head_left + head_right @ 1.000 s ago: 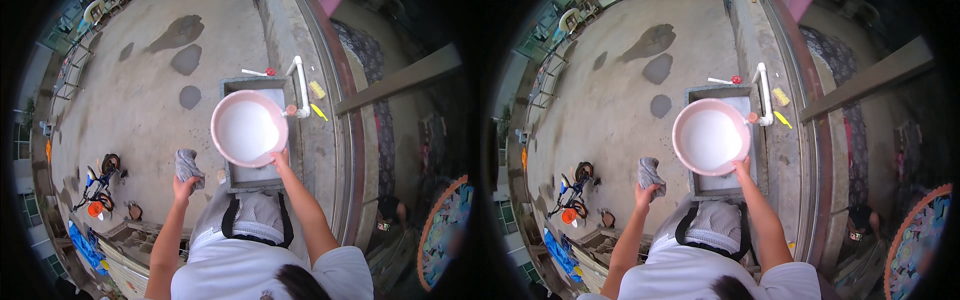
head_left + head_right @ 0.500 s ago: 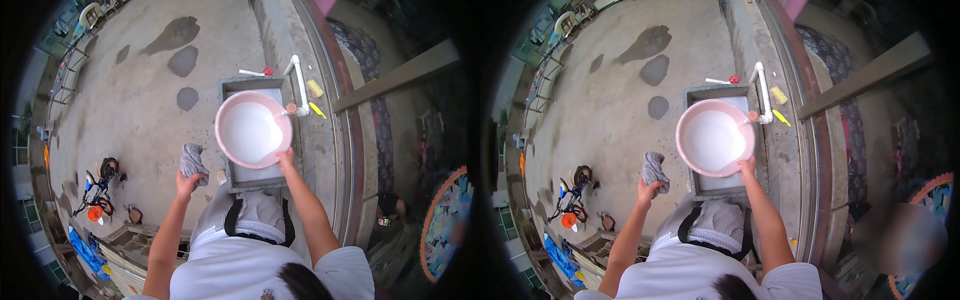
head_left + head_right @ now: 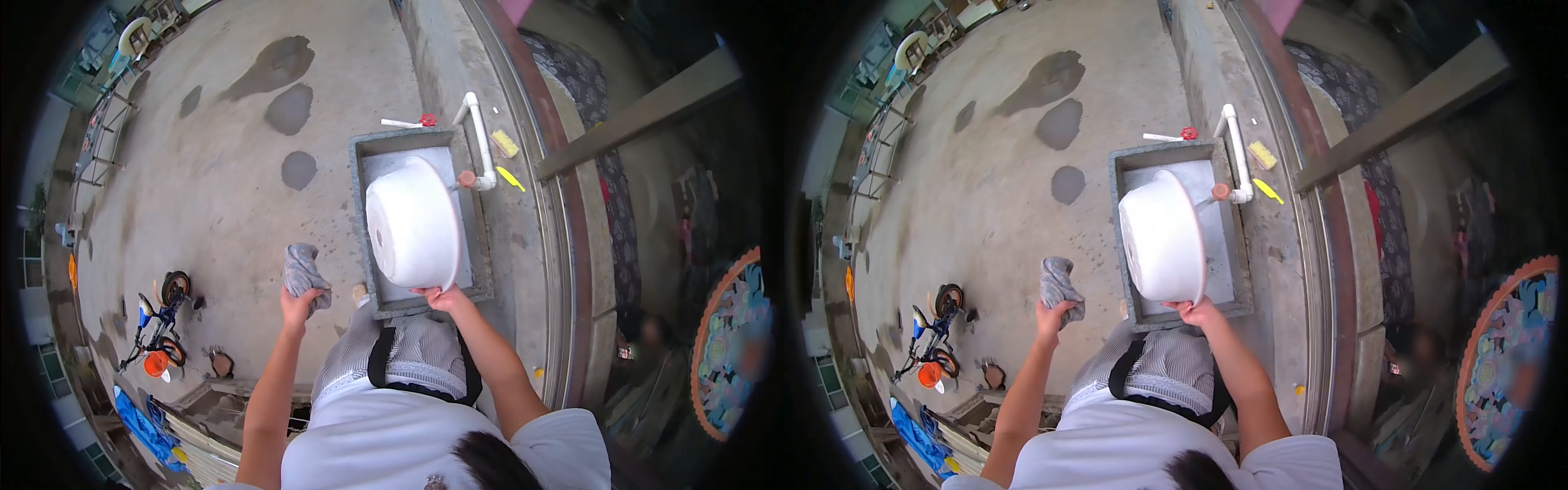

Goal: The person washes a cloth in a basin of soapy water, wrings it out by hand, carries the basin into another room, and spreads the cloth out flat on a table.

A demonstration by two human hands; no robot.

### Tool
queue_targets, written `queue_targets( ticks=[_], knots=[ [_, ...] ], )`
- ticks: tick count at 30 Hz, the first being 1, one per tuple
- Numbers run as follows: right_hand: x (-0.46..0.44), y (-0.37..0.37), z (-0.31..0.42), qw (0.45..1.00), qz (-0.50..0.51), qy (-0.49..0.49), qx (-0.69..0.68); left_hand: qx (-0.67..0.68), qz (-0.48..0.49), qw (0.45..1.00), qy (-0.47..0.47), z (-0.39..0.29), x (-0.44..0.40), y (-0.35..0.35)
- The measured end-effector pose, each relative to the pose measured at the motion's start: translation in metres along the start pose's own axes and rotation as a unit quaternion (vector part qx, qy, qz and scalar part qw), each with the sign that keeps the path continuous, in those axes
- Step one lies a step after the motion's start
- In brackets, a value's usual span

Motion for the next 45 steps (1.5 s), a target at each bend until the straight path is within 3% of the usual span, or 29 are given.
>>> queue_targets(
  ticks=[3,6,8,9,12,16,19,23,26,29,32,34,37,38,40,41,44,45],
  knots=[
    [0.005,0.001,-0.006,0.999,0.031,-0.007,0.015,-0.006,-0.012,1.0,-0.006,-0.004,0.001,-0.002],
    [0.033,-0.01,-0.007,0.998,-0.042,0.013,0.04,0.002,-0.008,1.0,-0.015,-0.003,0.001,-0.005],
    [-0.004,0.053,0.031,0.992,-0.077,0.064,0.074,-0.005,-0.015,1.0,-0.004,-0.003,0.004,-0.01],
    [-0.003,0.05,0.032,0.988,-0.093,0.089,0.09,-0.01,-0.02,1.0,0.001,-0.004,0.004,-0.013],
    [0.014,0.034,0.04,0.924,-0.191,0.284,0.169,-0.007,0.03,0.999,0.014,-0.013,0.007,-0.028],
    [0.005,0.024,0.069,0.903,-0.158,0.328,0.23,0.002,0.084,0.996,0.027,-0.022,0.006,-0.06],
    [-0.001,0.009,0.081,0.832,-0.276,0.399,0.269,-0.013,0.121,0.992,0.03,-0.03,0.003,-0.091],
    [-0.019,0.023,0.102,0.797,-0.289,0.424,0.319,-0.015,0.167,0.984,0.052,-0.026,-0.006,-0.136],
    [-0.021,0.047,0.115,0.791,-0.302,0.369,0.383,-0.043,0.148,0.983,0.097,-0.01,-0.018,-0.168],
    [-0.064,0.112,0.147,0.634,-0.483,0.357,0.488,-0.072,0.175,0.974,0.127,0.007,-0.037,-0.2],
    [-0.004,0.02,0.095,0.459,-0.33,0.569,0.598,-0.071,0.199,0.97,0.122,0.038,-0.062,-0.23],
    [-0.02,-0.018,0.09,0.719,-0.155,0.483,0.474,-0.071,0.217,0.964,0.136,0.057,-0.081,-0.253],
    [-0.043,-0.055,0.105,0.852,-0.15,0.281,0.416,-0.095,0.232,0.963,0.096,0.117,-0.121,-0.28],
    [-0.058,-0.052,0.119,0.852,-0.164,0.269,0.419,-0.092,0.235,0.964,0.081,0.129,-0.133,-0.287],
    [-0.088,-0.027,0.148,0.809,-0.209,0.346,0.426,-0.062,0.229,0.969,0.074,0.14,-0.151,-0.297],
    [-0.1,-0.013,0.162,0.762,-0.248,0.401,0.444,-0.047,0.225,0.971,0.069,0.145,-0.159,-0.299],
    [-0.107,0.012,0.192,0.613,-0.317,0.527,0.496,-0.187,0.237,0.951,0.069,0.135,-0.175,-0.289],
    [-0.094,0.007,0.196,0.577,-0.318,0.549,0.514,-0.286,0.194,0.938,-0.021,0.15,-0.185,-0.28]
  ],
)
Point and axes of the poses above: each hand's wrist, its own x-axis away from the middle knuckle, its own y-axis out of the back of the hand, z = x × y, the point moved 2 cm from there along -x, towards the middle knuckle, and after that the axes turned 1 degree about y, right-handed, at the moved point
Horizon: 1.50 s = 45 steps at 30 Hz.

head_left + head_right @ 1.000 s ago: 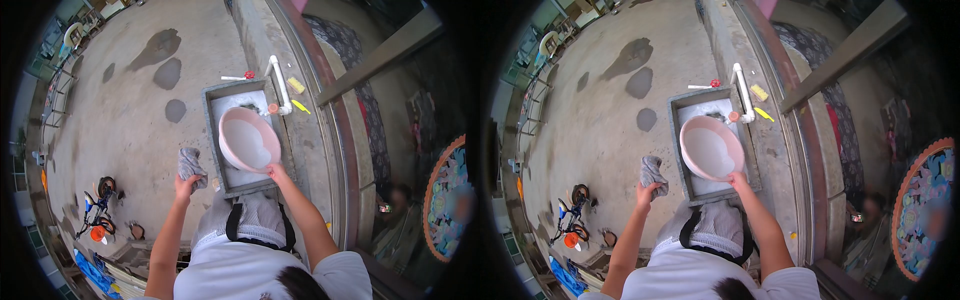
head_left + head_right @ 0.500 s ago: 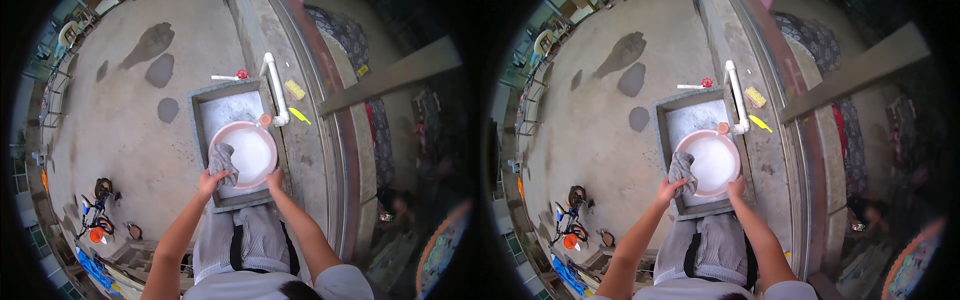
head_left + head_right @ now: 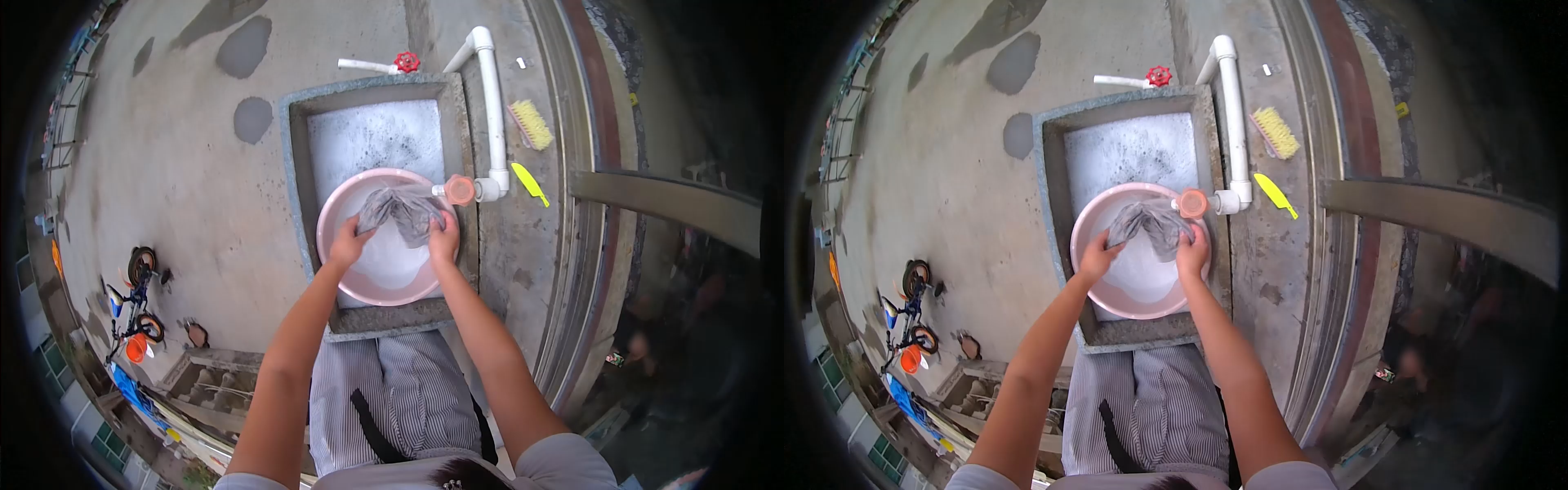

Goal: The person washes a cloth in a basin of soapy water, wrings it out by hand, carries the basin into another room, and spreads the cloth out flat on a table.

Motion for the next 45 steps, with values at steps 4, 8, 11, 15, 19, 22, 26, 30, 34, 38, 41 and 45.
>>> queue_targets(
  ticks=[4,8,11,15,19,22,26,30,34,38,41,45],
  knots=[
    [0.009,0.013,0.029,0.998,0.048,0.035,0.001,0.041,-0.025,0.998,-0.029,0.005,-0.007,0.021],
    [0.02,0.006,0.055,0.989,0.103,0.099,-0.03,-0.014,-0.032,0.993,-0.113,0.004,-0.01,0.018],
    [0.008,-0.012,0.06,0.986,0.106,0.07,-0.105,0.006,-0.016,0.998,-0.062,-0.003,-0.016,0.013],
    [-0.021,-0.037,0.055,0.983,0.129,-0.028,-0.124,0.017,-0.065,0.995,-0.079,-0.029,-0.012,0.012],
    [-0.031,-0.052,0.093,0.944,0.248,-0.126,-0.177,-0.046,-0.05,0.97,-0.233,-0.077,-0.001,0.012],
    [-0.027,-0.042,0.134,0.897,0.346,-0.175,-0.213,-0.028,0.011,0.987,-0.155,-0.083,-0.01,0.009],
    [-0.038,-0.013,0.113,0.904,0.388,-0.126,-0.131,-0.017,0.028,0.992,-0.119,-0.093,-0.016,0.016],
    [-0.039,0.012,0.118,0.911,0.41,-0.044,-0.006,-0.017,0.077,0.991,-0.106,-0.107,-0.012,0.016],
    [-0.07,0.022,0.062,0.952,0.303,0.048,0.011,0.273,0.111,0.956,0.01,-0.099,-0.028,0.0],
    [-0.057,0.025,0.109,0.937,0.198,-0.092,-0.274,0.351,0.137,0.923,0.074,-0.111,-0.032,-0.005],
    [-0.062,0.024,0.093,0.954,0.209,-0.081,-0.197,0.387,0.145,0.906,0.089,-0.114,-0.032,-0.009],
    [-0.06,0.022,0.097,0.953,0.148,-0.118,-0.236,0.408,0.157,0.899,0.013,-0.091,-0.045,-0.018]
  ],
)
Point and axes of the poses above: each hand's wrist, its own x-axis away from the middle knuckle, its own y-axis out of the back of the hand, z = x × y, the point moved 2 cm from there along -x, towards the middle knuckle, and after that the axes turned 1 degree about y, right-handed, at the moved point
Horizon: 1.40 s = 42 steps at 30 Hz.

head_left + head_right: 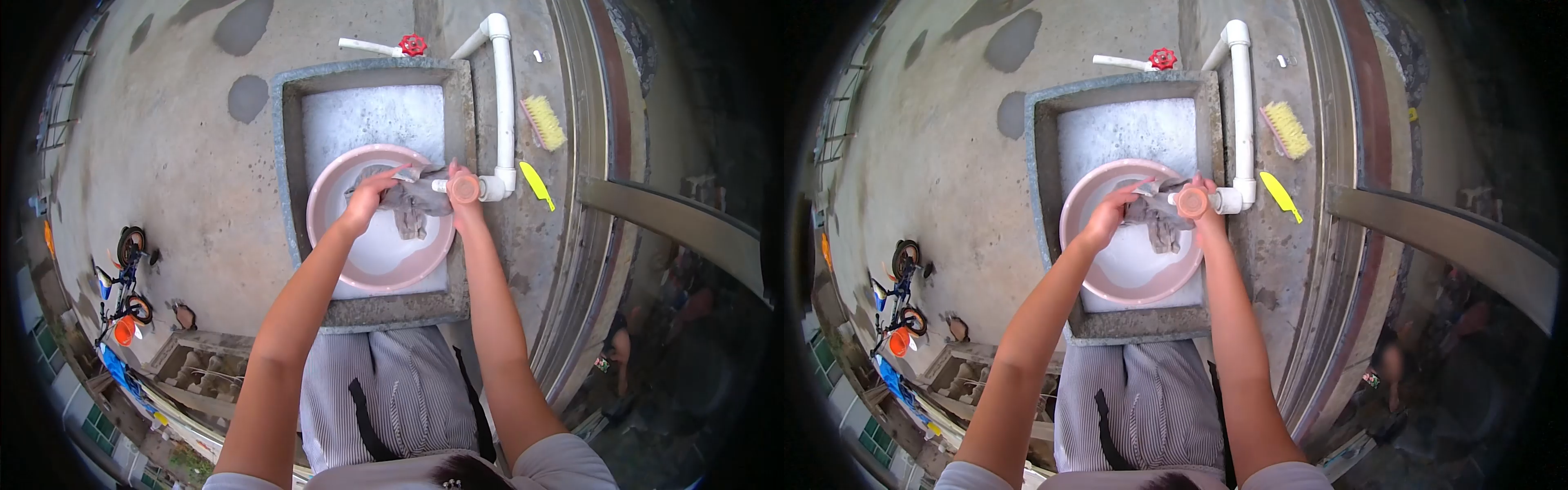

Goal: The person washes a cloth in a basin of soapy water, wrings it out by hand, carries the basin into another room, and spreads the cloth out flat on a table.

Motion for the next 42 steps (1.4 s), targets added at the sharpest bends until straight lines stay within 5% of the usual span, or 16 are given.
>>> queue_targets(
  ticks=[3,6,13,23,26,32,36,38,42],
  knots=[
    [0.006,0.007,0.014,0.998,0.024,-0.052,-0.012,0.111,-0.057,0.992,0.035,-0.005,0.001,0.005],
    [0.017,0.009,0.017,0.996,0.055,-0.067,-0.009,0.054,-0.096,0.992,0.068,0.0,-0.006,0.014],
    [0.023,0.004,0.012,0.998,0.027,-0.047,-0.024,0.103,-0.002,0.987,0.12,-0.015,0.0,-0.023],
    [0.009,-0.008,-0.002,0.996,0.006,-0.047,-0.073,0.146,-0.021,0.987,0.064,-0.036,0.024,-0.008],
    [-0.006,-0.025,-0.012,0.999,0.013,0.02,-0.042,0.152,-0.031,0.987,0.034,-0.038,0.03,0.006],
    [-0.02,-0.055,-0.012,0.988,0.038,0.062,0.136,0.191,-0.116,0.975,0.006,-0.064,0.05,0.016],
    [-0.006,-0.069,-0.003,0.97,0.067,0.142,0.184,0.176,-0.067,0.981,-0.046,-0.064,0.056,0.028],
    [-0.003,-0.068,-0.004,0.949,0.103,0.22,0.202,0.1,-0.079,0.99,-0.062,-0.058,0.055,0.035],
    [0.004,-0.031,-0.015,0.852,0.119,0.246,0.447,0.03,-0.118,0.99,-0.071,-0.065,0.07,0.031]
  ],
)
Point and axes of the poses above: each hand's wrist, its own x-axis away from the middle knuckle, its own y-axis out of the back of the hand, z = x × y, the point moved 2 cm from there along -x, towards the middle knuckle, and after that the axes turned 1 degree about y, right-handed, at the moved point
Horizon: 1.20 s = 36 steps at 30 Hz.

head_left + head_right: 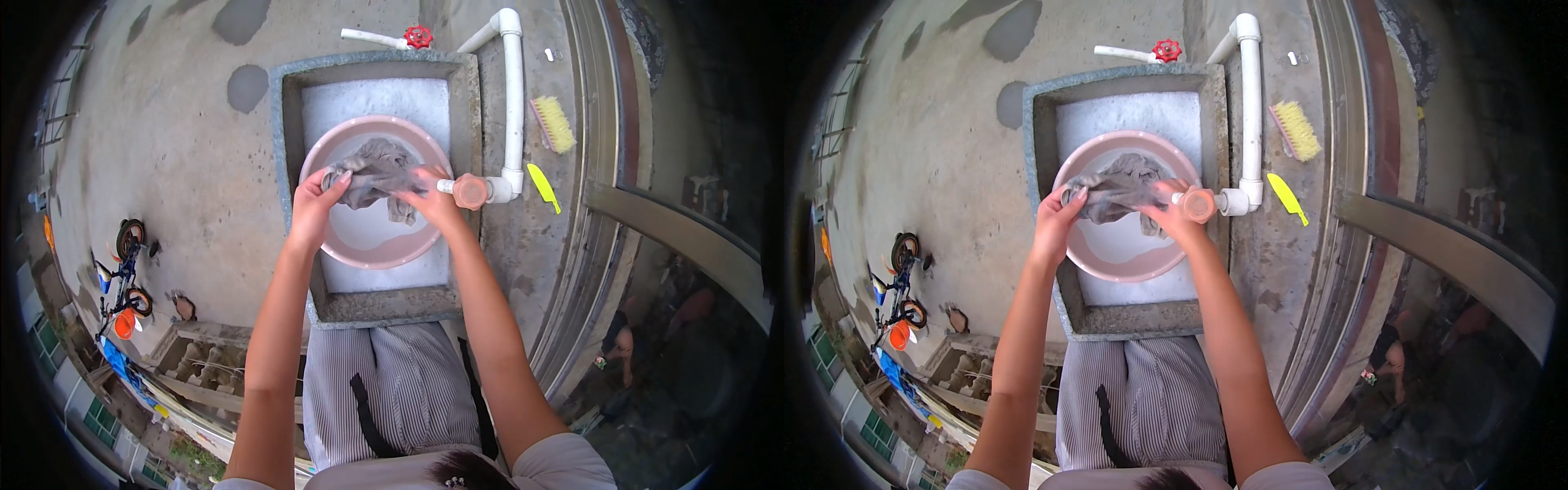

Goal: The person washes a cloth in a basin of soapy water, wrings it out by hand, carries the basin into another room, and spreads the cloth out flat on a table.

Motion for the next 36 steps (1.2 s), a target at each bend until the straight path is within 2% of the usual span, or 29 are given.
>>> queue_targets(
  ticks=[1,3,4,5,6,8,9,12,16,18,20,22,25,28,29,32,33,36],
  knots=[
    [0.009,-0.007,-0.03,1.0,-0.016,0.001,0.021,-0.013,-0.01,1.0,-0.006,-0.002,0.004,0.0],
    [0.019,0.01,-0.032,0.998,-0.048,0.017,0.038,-0.077,-0.026,0.995,-0.052,-0.019,0.02,-0.006],
    [0.023,0.031,-0.01,0.997,-0.063,0.032,0.035,-0.108,-0.034,0.991,-0.075,-0.026,0.029,-0.008],
    [0.03,0.045,0.006,0.995,-0.078,0.047,0.032,-0.196,-0.015,0.975,-0.102,-0.025,0.036,-0.003],
    [0.037,0.047,0.01,0.996,-0.064,0.025,0.056,-0.288,-0.009,0.943,-0.164,-0.034,0.047,-0.003],
    [0.056,0.054,0.018,0.993,-0.039,-0.02,0.106,-0.457,0.005,0.843,-0.284,-0.054,0.07,-0.012],
    [0.065,0.062,0.034,0.993,-0.058,0.004,0.1,-0.471,-0.014,0.837,-0.28,-0.064,0.083,-0.015],
    [0.089,0.083,0.086,0.998,-0.067,-0.002,0.0,-0.41,-0.066,0.872,-0.258,-0.077,0.111,-0.008],
    [0.102,0.117,0.16,0.98,-0.162,0.088,-0.072,-0.226,-0.097,0.94,-0.235,-0.116,0.154,-0.018],
    [0.103,0.14,0.199,0.967,-0.198,0.113,-0.116,-0.163,-0.094,0.948,-0.256,-0.142,0.174,-0.029],
    [0.104,0.168,0.236,0.953,-0.227,0.163,-0.118,-0.099,-0.082,0.951,-0.28,-0.172,0.192,-0.045],
    [0.108,0.195,0.275,0.924,-0.28,0.232,-0.119,-0.098,-0.059,0.937,-0.33,-0.194,0.211,-0.056],
    [0.127,0.232,0.324,0.895,-0.325,0.276,-0.129,-0.085,-0.025,0.915,-0.393,-0.218,0.241,-0.071],
    [0.143,0.246,0.34,0.891,-0.3,0.309,-0.142,-0.118,0.048,0.879,-0.459,-0.227,0.256,-0.069],
    [0.144,0.241,0.341,0.879,-0.333,0.301,-0.161,-0.13,0.017,0.892,-0.433,-0.225,0.257,-0.068],
    [0.145,0.22,0.318,0.932,-0.27,0.205,-0.127,-0.135,-0.036,0.93,-0.34,-0.196,0.23,-0.049],
    [0.139,0.204,0.301,0.941,-0.255,0.161,-0.155,-0.14,-0.045,0.944,-0.296,-0.177,0.211,-0.034],
    [0.125,0.154,0.226,0.983,-0.153,0.085,-0.062,-0.325,-0.063,0.93,-0.161,-0.119,0.159,0.011]
  ],
)
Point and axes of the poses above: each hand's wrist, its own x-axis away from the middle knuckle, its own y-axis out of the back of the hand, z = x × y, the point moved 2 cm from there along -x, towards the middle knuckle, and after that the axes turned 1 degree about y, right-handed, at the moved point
